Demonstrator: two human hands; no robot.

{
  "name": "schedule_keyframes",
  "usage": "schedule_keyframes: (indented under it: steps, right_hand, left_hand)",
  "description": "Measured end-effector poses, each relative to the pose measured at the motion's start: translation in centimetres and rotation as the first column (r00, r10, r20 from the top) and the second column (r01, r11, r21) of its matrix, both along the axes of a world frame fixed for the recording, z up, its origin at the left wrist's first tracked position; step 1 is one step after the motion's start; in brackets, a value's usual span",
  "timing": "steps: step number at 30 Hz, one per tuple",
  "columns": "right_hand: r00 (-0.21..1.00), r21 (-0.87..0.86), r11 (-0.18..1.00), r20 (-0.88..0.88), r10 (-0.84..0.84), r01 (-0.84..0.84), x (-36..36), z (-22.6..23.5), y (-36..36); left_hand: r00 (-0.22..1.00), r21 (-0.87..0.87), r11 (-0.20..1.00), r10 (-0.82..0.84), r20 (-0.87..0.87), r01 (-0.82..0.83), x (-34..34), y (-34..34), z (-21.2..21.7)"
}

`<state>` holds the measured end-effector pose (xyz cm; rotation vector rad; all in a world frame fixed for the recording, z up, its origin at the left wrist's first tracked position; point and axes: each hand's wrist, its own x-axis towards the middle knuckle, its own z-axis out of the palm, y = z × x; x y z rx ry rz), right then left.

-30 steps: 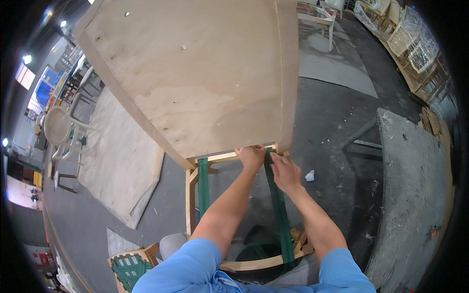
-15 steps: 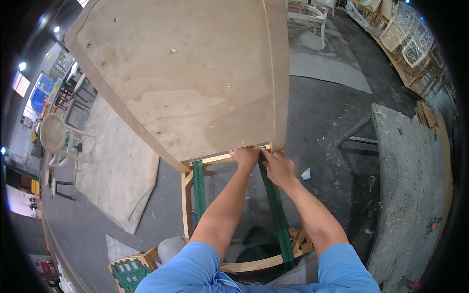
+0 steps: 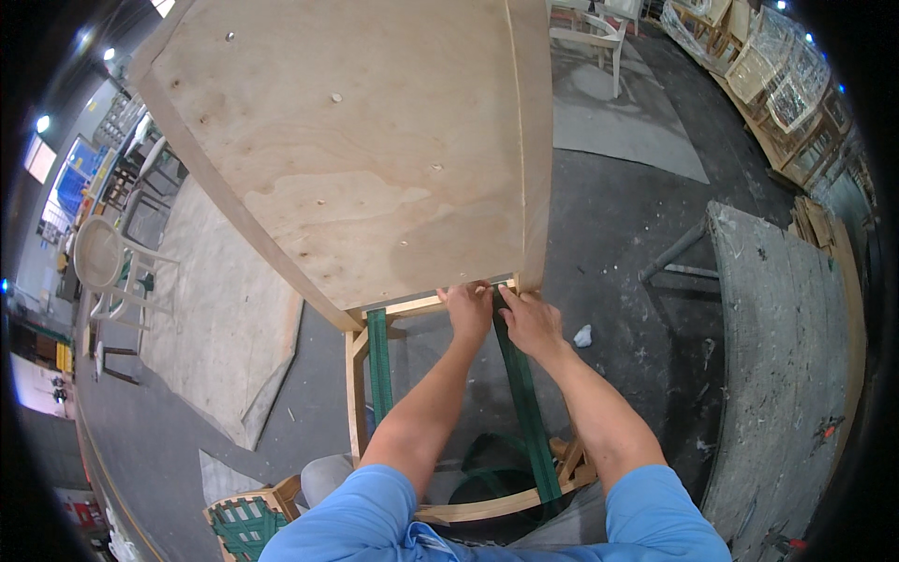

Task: The person attaches green straps to a wooden chair frame by hand, positioning each strap and securing it with a pneumatic staple gun. The person works on multiple straps in sequence, adjusting their placement and stapling them to the frame.

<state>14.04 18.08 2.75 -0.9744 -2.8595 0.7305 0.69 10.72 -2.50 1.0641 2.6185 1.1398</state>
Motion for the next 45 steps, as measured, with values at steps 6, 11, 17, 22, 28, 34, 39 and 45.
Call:
schedule_keyframes:
  steps: [6, 11, 17, 22, 28, 34, 39, 45]
  right_hand:
    - [1.000, 0.004, 1.000, -0.003, -0.016, 0.016, 0.0, -0.1, -0.1]
    - [1.000, 0.038, 0.999, -0.022, 0.006, -0.006, -0.2, -0.2, -0.1]
    - [0.999, 0.074, 0.997, -0.053, 0.007, -0.003, -0.4, -0.5, -0.1]
    - [1.000, 0.068, 0.998, 0.007, -0.007, 0.007, -0.2, -0.5, -0.1]
    - [1.000, 0.055, 0.998, -0.011, -0.004, 0.004, -0.5, -0.1, -0.1]
    - [0.999, 0.064, 0.998, -0.036, -0.003, 0.006, -0.4, -0.4, 0.0]
    - [1.000, 0.039, 0.999, -0.023, -0.006, 0.006, -0.5, -0.6, 0.1]
    - [0.994, 0.059, 0.998, -0.109, -0.016, 0.023, 0.7, 0.1, -0.3]
  left_hand:
    - [0.921, -0.115, 0.962, -0.270, -0.281, 0.247, 1.2, -3.9, -0.5]
    - [0.882, -0.244, 0.918, -0.377, -0.282, 0.314, 1.1, -4.6, -0.2]
    - [0.869, -0.231, 0.916, -0.387, -0.307, 0.326, 0.9, -4.9, -0.2]
    - [0.864, -0.252, 0.907, -0.406, -0.298, 0.339, 0.9, -4.8, 0.0]
    - [0.871, -0.263, 0.904, -0.406, -0.277, 0.338, 0.8, -4.9, 0.2]
    - [0.872, -0.251, 0.908, -0.400, -0.283, 0.335, 0.9, -4.6, -0.1]
    - [0.870, -0.351, 0.878, -0.423, -0.253, 0.325, 0.8, -4.7, 0.0]
    - [0.848, -0.407, 0.858, -0.445, -0.287, 0.313, 0.8, -4.7, -0.5]
